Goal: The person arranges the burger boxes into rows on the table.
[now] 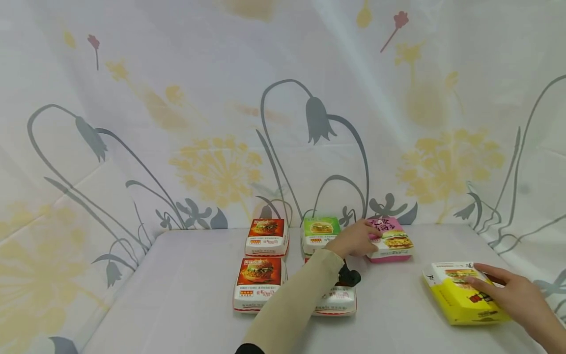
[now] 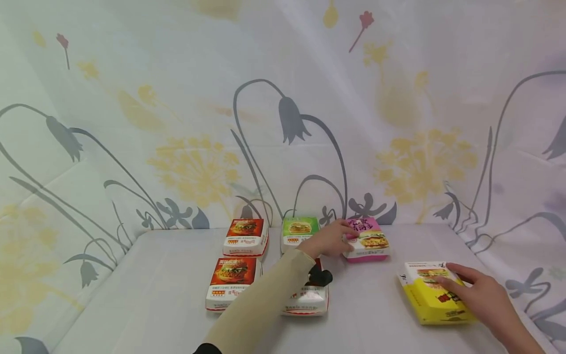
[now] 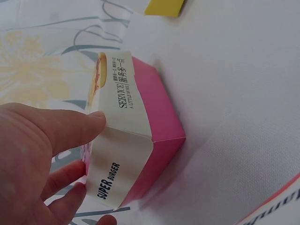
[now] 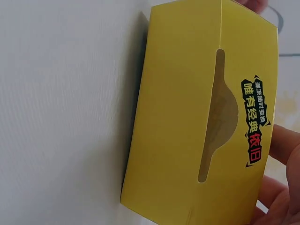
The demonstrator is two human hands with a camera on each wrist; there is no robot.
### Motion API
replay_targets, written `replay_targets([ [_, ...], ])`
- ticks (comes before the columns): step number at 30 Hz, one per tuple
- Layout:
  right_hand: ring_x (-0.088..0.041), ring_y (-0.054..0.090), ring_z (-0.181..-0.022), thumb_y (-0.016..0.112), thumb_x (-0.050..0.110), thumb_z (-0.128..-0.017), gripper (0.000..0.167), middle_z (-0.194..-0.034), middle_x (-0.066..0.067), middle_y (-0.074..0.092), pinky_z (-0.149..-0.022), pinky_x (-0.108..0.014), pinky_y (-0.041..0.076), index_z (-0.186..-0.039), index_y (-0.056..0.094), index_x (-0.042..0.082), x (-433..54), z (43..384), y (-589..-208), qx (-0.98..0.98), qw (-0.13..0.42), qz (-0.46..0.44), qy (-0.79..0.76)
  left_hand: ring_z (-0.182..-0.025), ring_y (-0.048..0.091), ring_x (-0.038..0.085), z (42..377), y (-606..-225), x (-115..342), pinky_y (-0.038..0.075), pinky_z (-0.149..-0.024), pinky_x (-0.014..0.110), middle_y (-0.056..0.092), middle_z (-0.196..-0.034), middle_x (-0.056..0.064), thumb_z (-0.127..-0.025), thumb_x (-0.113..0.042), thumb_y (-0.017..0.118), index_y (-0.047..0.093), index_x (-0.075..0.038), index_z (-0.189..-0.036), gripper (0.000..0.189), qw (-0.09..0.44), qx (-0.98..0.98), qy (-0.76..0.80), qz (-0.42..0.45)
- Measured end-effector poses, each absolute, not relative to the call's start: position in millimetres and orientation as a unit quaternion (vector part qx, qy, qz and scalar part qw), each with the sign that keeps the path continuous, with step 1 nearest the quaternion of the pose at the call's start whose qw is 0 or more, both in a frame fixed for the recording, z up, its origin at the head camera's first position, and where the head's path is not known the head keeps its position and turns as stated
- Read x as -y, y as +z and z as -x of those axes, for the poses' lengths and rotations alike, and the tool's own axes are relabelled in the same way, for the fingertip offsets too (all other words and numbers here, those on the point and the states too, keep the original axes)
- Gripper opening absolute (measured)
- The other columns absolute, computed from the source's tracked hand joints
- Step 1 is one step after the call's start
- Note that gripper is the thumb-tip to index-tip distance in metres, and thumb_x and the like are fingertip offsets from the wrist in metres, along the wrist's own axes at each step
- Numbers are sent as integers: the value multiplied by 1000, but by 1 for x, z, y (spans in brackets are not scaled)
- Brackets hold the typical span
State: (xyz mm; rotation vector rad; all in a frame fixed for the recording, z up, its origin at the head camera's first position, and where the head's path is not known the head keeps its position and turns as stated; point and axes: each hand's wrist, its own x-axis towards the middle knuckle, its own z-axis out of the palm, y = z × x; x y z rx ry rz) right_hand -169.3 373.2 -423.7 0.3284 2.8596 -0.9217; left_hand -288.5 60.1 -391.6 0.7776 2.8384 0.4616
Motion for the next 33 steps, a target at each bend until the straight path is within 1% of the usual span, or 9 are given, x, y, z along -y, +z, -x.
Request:
replay_targets([
  [3, -63, 30, -122, 53, 63, -95, 91, -139, -48, 27, -91, -72, 34, -144, 34, -12, -363, 167, -422, -947, 61, -99, -299, -130, 45, 7, 288, -392, -60, 41, -102, 26, 42, -149, -11, -91, -34, 72, 62, -40, -135, 46, 82, -950, 157, -257],
  [10, -62, 32, -122, 56, 64, -92, 93, -140, -43, 34, -91, -72, 35, -144, 38, -10, -339, 165, -420, -948, 59, -75, -302, -131, 44, 7, 288, -394, -60, 41, -103, 27, 42, -149, -11, -91, -34, 73, 63, -39, -134, 45, 82, -950, 159, -255],
  [17, -61, 32, -124, 55, 65, -92, 92, -143, -42, 33, -92, -72, 35, -145, 39, -9, -319, 164, -419, -947, 58, -66, -309, -128, 45, 6, 288, -394, -60, 41, -100, 25, 43, -147, -11, -90, -35, 72, 62, -39, -135, 46, 77, -951, 153, -258],
  [23, -59, 35, -124, 56, 67, -90, 94, -144, -41, 34, -93, -71, 36, -144, 40, -8, -300, 164, -420, -949, 37, -70, -304, -130, 44, 6, 287, -390, -60, 41, -102, 26, 43, -147, -11, -91, -35, 72, 62, -39, -135, 45, 77, -952, 146, -258],
  [28, -58, 40, -122, 57, 65, -91, 90, -142, -41, 36, -92, -69, 39, -143, 43, -8, -287, 165, -422, -951, 22, -57, -302, -129, 45, 5, 287, -389, -60, 41, -102, 25, 47, -144, -11, -90, -36, 73, 63, -39, -133, 44, 71, -953, 143, -257],
  [33, -57, 42, -122, 57, 64, -92, 89, -142, -40, 38, -93, -68, 40, -142, 45, -9, -275, 166, -422, -954, 7, -48, -296, -131, 44, 4, 288, -388, -60, 40, -103, 24, 49, -143, -13, -90, -37, 73, 64, -38, -133, 44, 63, -953, 131, -265],
])
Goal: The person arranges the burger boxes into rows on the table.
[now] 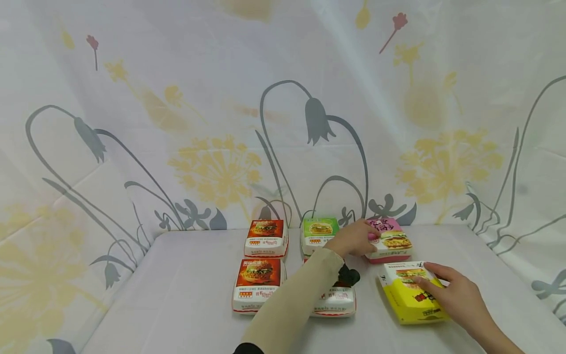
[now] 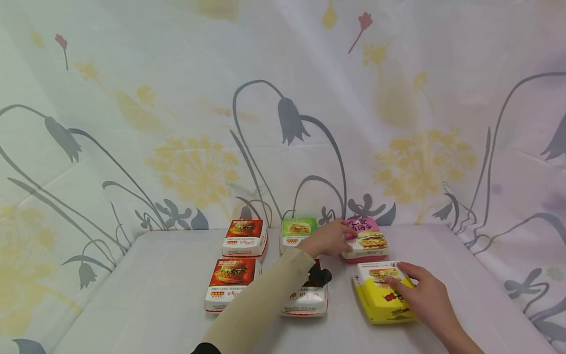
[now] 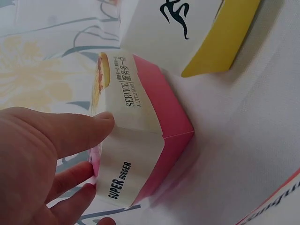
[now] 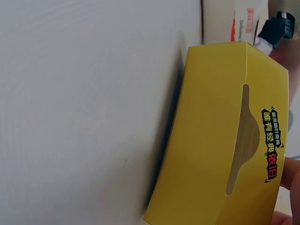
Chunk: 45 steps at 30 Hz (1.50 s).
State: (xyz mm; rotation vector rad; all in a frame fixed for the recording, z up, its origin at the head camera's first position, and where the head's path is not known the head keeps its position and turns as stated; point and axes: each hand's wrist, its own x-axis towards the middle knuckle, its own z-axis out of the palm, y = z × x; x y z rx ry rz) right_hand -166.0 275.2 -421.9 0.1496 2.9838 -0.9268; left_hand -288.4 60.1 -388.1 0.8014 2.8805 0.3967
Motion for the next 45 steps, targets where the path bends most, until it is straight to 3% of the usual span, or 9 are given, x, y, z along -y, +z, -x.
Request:
replay_targets([
  [11, -58, 36, -128, 56, 66, -92, 90, -144, -38, 38, -97, -68, 38, -141, 46, -9, -264, 166, -426, -953, -4, -44, -299, -127, 47, 4, 289, -388, -61, 40, -102, 23, 51, -140, -12, -89, -37, 74, 66, -35, -130, 42, 57, -952, 118, -275],
  [24, -57, 39, -127, 57, 64, -92, 89, -143, -38, 39, -97, -68, 39, -141, 47, -9, -262, 166, -424, -953, -8, -42, -300, -138, 38, 5, 274, -367, -56, 38, -108, 30, 45, -149, -16, -93, -37, 70, 59, -35, -138, 46, 43, -931, 148, -331],
  [35, -56, 39, -127, 57, 66, -91, 90, -143, -37, 40, -97, -68, 38, -142, 47, -8, -260, 166, -421, -952, -8, -43, -302, -121, 53, 3, 247, -360, -36, 43, -100, 23, 57, -136, -17, -95, -41, 66, 63, -32, -135, 40, 59, -911, 166, -372],
  [45, -55, 43, -124, 59, 64, -91, 87, -142, -37, 41, -95, -68, 40, -141, 48, -7, -260, 166, -422, -953, -14, -36, -301, -118, 53, -1, 225, -368, -22, 42, -95, 16, 57, -135, -19, -98, -39, 62, 64, -32, -133, 36, 83, -886, 165, -425],
])
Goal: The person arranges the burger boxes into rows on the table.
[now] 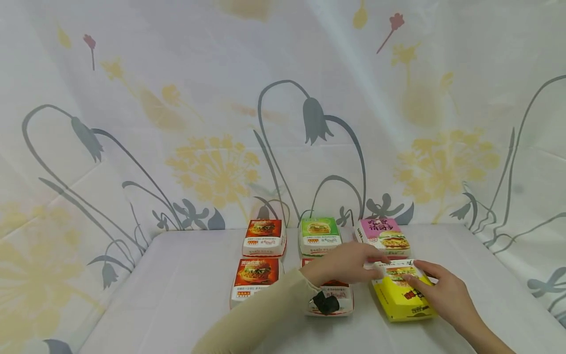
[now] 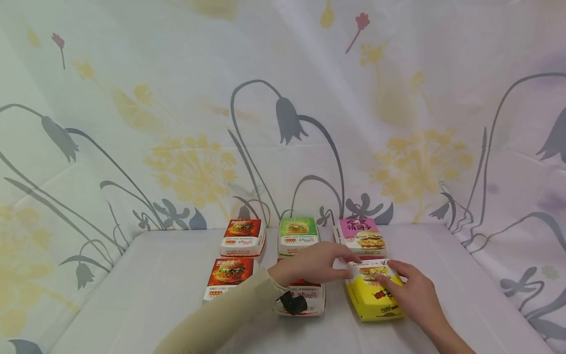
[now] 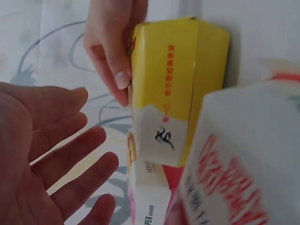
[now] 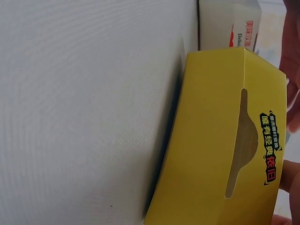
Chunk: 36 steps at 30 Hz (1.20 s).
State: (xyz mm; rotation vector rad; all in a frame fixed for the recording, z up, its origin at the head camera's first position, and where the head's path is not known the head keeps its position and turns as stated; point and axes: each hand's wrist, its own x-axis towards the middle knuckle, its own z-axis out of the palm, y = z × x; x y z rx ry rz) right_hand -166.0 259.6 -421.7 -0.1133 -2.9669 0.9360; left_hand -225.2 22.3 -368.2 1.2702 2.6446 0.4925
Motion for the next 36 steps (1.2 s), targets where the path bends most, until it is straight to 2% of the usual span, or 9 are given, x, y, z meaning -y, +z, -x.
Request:
replay_targets([
  [12, -56, 41, -126, 56, 64, -93, 86, -143, -37, 40, -95, -67, 40, -142, 48, -6, -259, 167, -424, 951, 8, 29, 306, -115, 53, -4, 219, -382, -25, 42, -93, 16, 58, -130, -23, -96, -42, 64, 64, -34, -132, 37, 88, -889, 118, -434],
  [19, -49, 47, -124, 54, 50, -100, 70, -147, -31, 40, -93, -60, 47, -144, 47, -4, -269, 162, -428, 940, 3, 0, 342, -120, 51, -3, 222, -383, -22, 40, -96, 18, 56, -135, -22, -94, -43, 67, 63, -35, -133, 40, 91, -888, 124, -433],
  [23, -45, 48, -122, 57, 49, -99, 70, -148, -29, 40, -94, -59, 47, -145, 46, -2, -275, 162, -429, 936, -7, -4, 353, -125, 48, -2, 222, -384, -21, 39, -101, 20, 53, -139, -20, -92, -44, 70, 62, -35, -135, 44, 99, -886, 138, -432],
  [29, -50, 43, -128, 61, 45, -97, 70, -150, -30, 38, -96, -56, 47, -148, 44, 0, -281, 164, -430, 932, -18, -23, 362, -130, 44, -1, 219, -385, -25, 37, -104, 22, 48, -145, -19, -83, -50, 77, 61, -38, -135, 56, 102, -892, 140, -418],
  [36, -53, 34, -135, 54, 46, -101, 64, -150, -27, 40, -98, -62, 43, -146, 47, 1, -283, 165, -430, 926, -32, -47, 373, -129, 43, -2, 216, -386, -28, 40, -103, 24, 46, -143, -23, -81, -50, 80, 60, -42, -134, 57, 102, -900, 135, -400],
])
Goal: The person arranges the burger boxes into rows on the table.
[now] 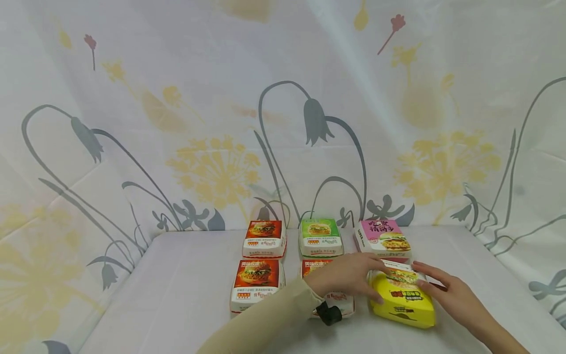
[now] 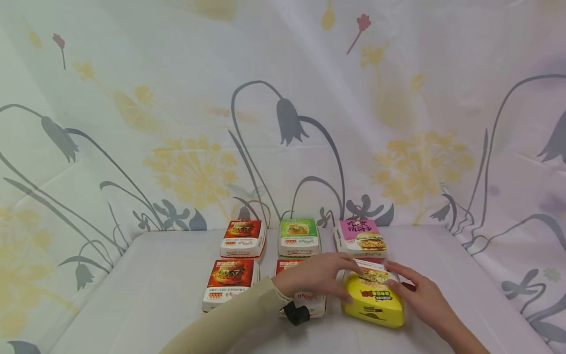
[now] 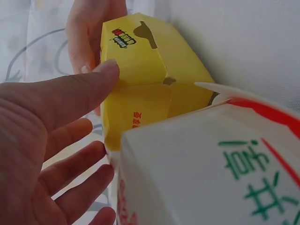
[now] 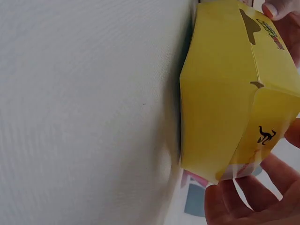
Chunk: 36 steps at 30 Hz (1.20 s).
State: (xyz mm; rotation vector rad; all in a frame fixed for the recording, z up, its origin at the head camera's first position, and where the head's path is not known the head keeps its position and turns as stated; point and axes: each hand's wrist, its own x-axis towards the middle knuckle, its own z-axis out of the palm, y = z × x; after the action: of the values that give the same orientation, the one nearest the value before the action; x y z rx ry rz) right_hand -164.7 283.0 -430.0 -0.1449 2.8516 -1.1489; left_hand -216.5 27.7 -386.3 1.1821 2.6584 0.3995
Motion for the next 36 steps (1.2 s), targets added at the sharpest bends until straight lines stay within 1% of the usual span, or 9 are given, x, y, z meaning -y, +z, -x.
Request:
replay_targets([
  [4, -52, 41, -130, 53, 46, -102, 62, -144, -30, 46, -96, -60, 46, -143, 50, 0, -287, 165, -431, -925, 33, 33, -376, -130, 43, -2, 216, -385, -27, 40, -103, 25, 46, -144, -24, -83, -46, 80, 59, -44, -134, 56, 105, -901, 140, -397],
  [10, -42, 55, -117, 60, 42, -99, 55, -132, -27, 58, -86, -44, 55, -135, 59, -1, -289, 166, -433, -933, -1, 37, -359, -132, 42, 0, 216, -384, -24, 39, -105, 26, 47, -143, -23, -86, -38, 78, 61, -43, -133, 50, 98, -900, 147, -399],
  [16, -39, 58, -112, 66, 43, -95, 60, -132, -27, 57, -84, -42, 56, -134, 58, -2, -288, 164, -431, -934, 0, 31, -355, -130, 44, 0, 216, -384, -20, 38, -105, 24, 48, -144, -20, -87, -36, 77, 65, -40, -129, 44, 83, -898, 161, -401],
  [20, -37, 58, -110, 67, 43, -95, 59, -132, -26, 58, -81, -38, 56, -133, 59, -1, -287, 162, -429, -938, -1, 31, -347, -122, 50, -1, 214, -382, -17, 40, -100, 19, 53, -138, -20, -88, -35, 77, 67, -36, -127, 40, 67, -898, 166, -402],
  [24, -33, 60, -107, 67, 43, -94, 56, -129, -24, 60, -79, -33, 55, -131, 62, 1, -285, 158, -427, -941, -9, 34, -337, -104, 54, -4, 213, -380, -18, 42, -86, 15, 61, -122, -22, -88, -37, 76, 69, -35, -124, 36, 56, -901, 144, -405],
  [26, -30, 61, -104, 67, 42, -94, 53, -123, -19, 64, -76, -29, 53, -130, 64, 3, -283, 157, -427, -944, -13, 32, -329, -94, 53, -4, 212, -379, -19, 41, -79, 14, 62, -114, -23, -88, -39, 76, 70, -36, -122, 35, 56, -904, 130, -403],
  [27, -28, 61, -101, 67, 41, -95, 51, -119, -17, 66, -74, -30, 53, -129, 64, 3, -283, 157, -427, -945, -15, 32, -326, -92, 52, -4, 212, -379, -20, 40, -77, 14, 62, -111, -24, -88, -41, 76, 70, -37, -122, 35, 56, -906, 125, -401],
  [32, -24, 61, -94, 66, 40, -96, 47, -105, -6, 68, -69, -33, 50, -125, 66, 4, -286, 158, -423, -950, 13, 22, -312, -88, 49, -2, 210, -381, -22, 39, -75, 14, 59, -111, -23, -87, -48, 74, 69, -38, -121, 36, 63, -909, 124, -393],
  [36, -24, 61, -93, 66, 43, -95, 45, -108, -10, 70, -68, -32, 50, -121, 70, 6, -290, 157, -421, -949, 8, 19, -314, -89, 48, -3, 210, -383, -25, 39, -74, 13, 57, -108, -24, -85, -55, 73, 69, -40, -120, 38, 66, -907, 123, -397],
])
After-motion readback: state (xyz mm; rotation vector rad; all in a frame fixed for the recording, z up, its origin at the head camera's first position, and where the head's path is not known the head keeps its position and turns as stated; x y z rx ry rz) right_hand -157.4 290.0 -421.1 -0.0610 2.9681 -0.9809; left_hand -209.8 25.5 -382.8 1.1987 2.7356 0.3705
